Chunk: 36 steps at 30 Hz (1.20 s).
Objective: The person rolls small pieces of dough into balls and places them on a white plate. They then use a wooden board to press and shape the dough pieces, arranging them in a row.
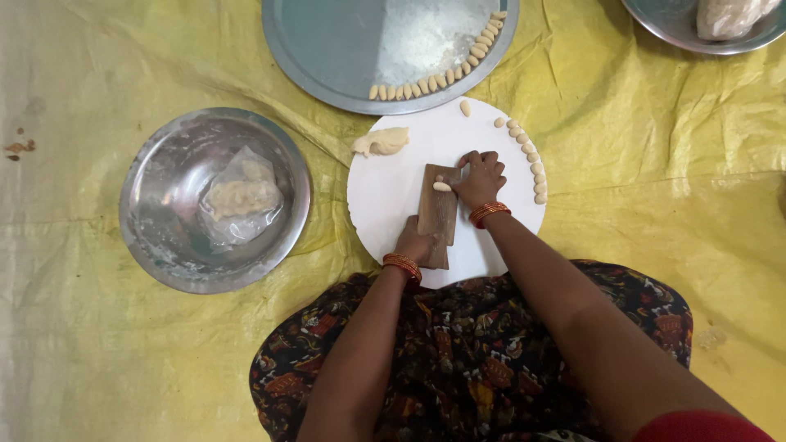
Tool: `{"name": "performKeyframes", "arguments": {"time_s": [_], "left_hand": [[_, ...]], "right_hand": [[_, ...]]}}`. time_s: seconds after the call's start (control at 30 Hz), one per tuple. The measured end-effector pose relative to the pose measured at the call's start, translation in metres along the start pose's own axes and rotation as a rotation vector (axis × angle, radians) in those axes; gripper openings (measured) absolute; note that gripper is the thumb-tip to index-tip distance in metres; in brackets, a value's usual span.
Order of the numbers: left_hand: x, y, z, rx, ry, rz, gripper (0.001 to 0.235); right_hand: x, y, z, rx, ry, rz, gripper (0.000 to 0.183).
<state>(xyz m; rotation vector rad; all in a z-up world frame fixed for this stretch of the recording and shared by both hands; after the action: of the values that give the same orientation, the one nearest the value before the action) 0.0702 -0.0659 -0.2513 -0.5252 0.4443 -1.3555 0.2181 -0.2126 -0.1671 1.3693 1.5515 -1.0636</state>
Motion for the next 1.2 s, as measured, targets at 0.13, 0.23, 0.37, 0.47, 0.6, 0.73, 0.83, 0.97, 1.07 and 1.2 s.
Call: {"name": "performKeyframes", "arguments": {"time_s": [0.13, 0.23, 0.37, 0.47, 0.6, 0.73, 0.83, 0.97, 1.07, 1.2], "left_hand": [[0.001, 0.005, 0.0, 0.019, -0.023, -0.023, 0.071], [0.004, 0.01, -0.007, -0.013, -0.049, -0.033, 0.071], [0.002, 0.012, -0.008, -0.019, -0.017, -0.048, 0.072], [0.003, 0.01, -0.007, 0.014, -0.024, -0.045, 0.07], [0.004, 0.008, -0.005, 0.01, -0.089, -0.041, 0.073], [0.006, 0.004, -0.007, -0.068, -0.116, -0.054, 0.073], [0.005, 0.0, -0.004, -0.08, -0.059, -0.039, 0.069], [0.007, -0.004, -0.002, -0.07, -0.074, -0.048, 0.068], [0.006, -0.006, -0.005, -0.097, -0.041, -0.036, 0.07], [0.005, -0.005, -0.001, -0.069, -0.04, -0.036, 0.067]], "right_hand": [[-0.005, 0.009, 0.003, 0.005, 0.002, 0.08, 0.027], [-0.019, 0.015, -0.007, -0.19, 0.256, 0.099, 0.023], [-0.025, -0.008, -0.053, -0.631, 0.187, -0.027, 0.028], [-0.034, -0.036, -0.081, -0.894, -0.001, 0.082, 0.023], [-0.028, -0.036, -0.081, -0.871, -0.05, 0.075, 0.027], [-0.014, 0.014, -0.031, -0.403, 0.303, -0.023, 0.022], [-0.014, 0.064, 0.005, -0.178, 0.382, 0.048, 0.022], [-0.028, 0.126, 0.019, -0.149, 0.206, 0.216, 0.018], [-0.024, 0.159, 0.022, -0.106, 0.144, 0.244, 0.017], [-0.017, 0.179, 0.01, -0.183, 0.003, 0.274, 0.014]]}}
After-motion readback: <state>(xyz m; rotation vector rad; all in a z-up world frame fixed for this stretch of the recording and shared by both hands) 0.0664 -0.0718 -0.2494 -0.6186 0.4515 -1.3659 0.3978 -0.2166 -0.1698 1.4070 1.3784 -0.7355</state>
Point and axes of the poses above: each hand's wrist, its own y-axis towards the middle knuckle, its own x-axis out of the palm, z = x × y, the point moved 10 cm from there along y, towards the middle knuckle, and after that the axes turned 15 degrees about -y, right-handed, at the moved point
